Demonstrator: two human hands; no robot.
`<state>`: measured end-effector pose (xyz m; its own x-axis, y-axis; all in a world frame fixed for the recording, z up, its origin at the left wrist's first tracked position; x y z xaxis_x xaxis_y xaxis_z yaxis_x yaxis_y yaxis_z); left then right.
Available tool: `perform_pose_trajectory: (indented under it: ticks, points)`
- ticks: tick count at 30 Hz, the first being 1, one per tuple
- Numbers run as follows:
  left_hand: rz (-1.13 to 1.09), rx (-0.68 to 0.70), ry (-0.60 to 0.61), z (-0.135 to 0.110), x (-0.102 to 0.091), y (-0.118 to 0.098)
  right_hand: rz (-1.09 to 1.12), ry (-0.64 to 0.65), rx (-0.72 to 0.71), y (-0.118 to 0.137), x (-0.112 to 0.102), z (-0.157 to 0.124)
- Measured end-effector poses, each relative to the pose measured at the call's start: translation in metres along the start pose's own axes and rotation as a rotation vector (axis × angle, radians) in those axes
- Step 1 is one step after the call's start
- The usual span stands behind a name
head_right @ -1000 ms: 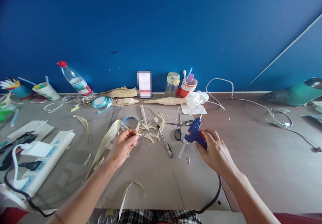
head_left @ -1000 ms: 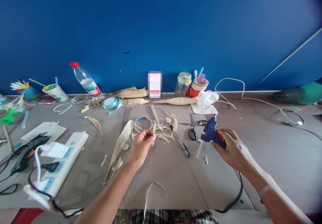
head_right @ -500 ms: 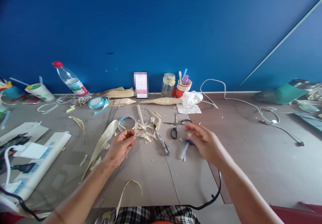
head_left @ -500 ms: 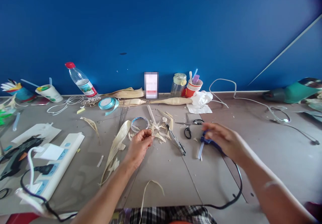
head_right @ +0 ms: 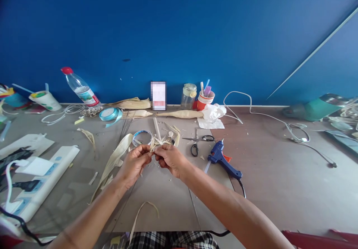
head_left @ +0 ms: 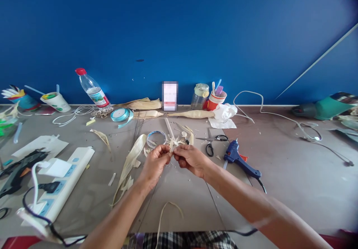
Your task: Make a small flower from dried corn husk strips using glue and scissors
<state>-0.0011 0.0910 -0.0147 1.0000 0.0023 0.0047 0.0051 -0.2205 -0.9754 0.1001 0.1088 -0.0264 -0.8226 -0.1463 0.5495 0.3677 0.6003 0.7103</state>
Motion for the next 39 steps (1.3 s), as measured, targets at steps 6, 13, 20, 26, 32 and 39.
perform_pose_trajectory:
  ticks: [6,13,20,26,32,39]
  points:
    - [0.003,-0.011,0.021,0.001,0.003,0.003,-0.143,-0.008,-0.16,0.023,0.001,-0.004]
    - [-0.002,0.008,0.015,0.002,0.002,0.002,-0.579,-0.031,-0.405,0.055,0.011,-0.016]
    - [-0.01,0.031,0.027,0.003,0.002,0.003,-0.906,0.042,-0.541,0.063,0.034,-0.022]
    - [-0.008,0.036,0.02,0.002,0.003,0.0,-0.975,0.044,-0.545,0.063,0.038,-0.021]
    - [-0.01,0.03,0.034,0.002,0.004,0.001,-1.044,0.029,-0.519,0.066,0.038,-0.021]
    - [-0.062,0.015,0.063,0.001,0.005,-0.001,-1.069,0.03,-0.519,0.07,0.042,-0.024]
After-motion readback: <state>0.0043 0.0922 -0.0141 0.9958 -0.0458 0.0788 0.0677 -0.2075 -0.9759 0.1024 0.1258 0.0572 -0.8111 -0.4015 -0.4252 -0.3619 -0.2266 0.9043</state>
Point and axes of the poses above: each hand's wrist, its own z-axis towards the middle knuckle, its own x-axis out of the palm, y = z × x, the point moved 9 cm from there along z, towards the middle knuckle, and after that the axes turned 15 degrees about z, right-handed, at the moved point
